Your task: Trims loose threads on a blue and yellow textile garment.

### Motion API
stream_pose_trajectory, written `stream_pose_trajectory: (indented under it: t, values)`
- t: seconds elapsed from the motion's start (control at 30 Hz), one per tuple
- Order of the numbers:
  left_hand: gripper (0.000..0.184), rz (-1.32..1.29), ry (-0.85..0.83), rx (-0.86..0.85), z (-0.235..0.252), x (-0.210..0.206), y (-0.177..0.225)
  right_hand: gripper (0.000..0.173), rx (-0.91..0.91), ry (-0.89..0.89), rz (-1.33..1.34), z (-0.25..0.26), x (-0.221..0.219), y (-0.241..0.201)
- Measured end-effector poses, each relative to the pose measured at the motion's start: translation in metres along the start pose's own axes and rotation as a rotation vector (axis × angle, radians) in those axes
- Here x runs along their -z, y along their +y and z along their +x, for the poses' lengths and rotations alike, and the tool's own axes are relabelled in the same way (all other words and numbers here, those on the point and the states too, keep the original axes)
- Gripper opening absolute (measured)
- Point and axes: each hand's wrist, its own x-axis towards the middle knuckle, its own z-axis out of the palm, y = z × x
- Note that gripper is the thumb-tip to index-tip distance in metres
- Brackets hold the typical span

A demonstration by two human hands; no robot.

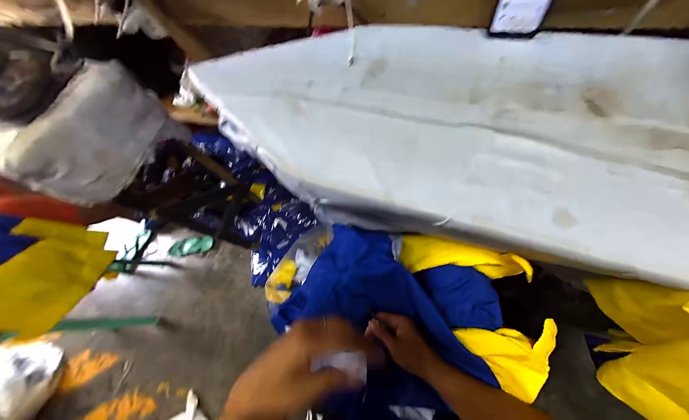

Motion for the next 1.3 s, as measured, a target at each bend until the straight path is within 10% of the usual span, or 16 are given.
stream_pose_trajectory:
  t: [0.1, 0.23, 0.63, 0.77, 1.3]
  values:
    - [0.03, -0.161, 0.602, 0.468, 0.009, -0.033, -0.06, 0.031, 0.028, 0.009, 0.003, -0.004, -0.002, 0.001]
    - [0.038, -0.125, 0.755, 0.699, 0.026, -0.05, -0.087, 0.029, 0.02, 0.036, 0.052, -0.007, -0.005, 0.002]
    - [0.011, -0.695, 0.728, 0.448, 0.05, -0.06, -0.064, 0.033, 0.227, 0.103, 0.257, -0.016, 0.013, -0.018]
    - [0.007, -0.611, 0.761, 0.37, 0.048, -0.071, -0.057, 0.056, 0.152, -0.021, 0.385, -0.02, 0.025, -0.043]
    - [0.012, -0.63, 0.883, 0.273, 0.046, -0.082, -0.04, 0.047, 0.006, -0.184, 0.53, -0.024, 0.031, -0.072]
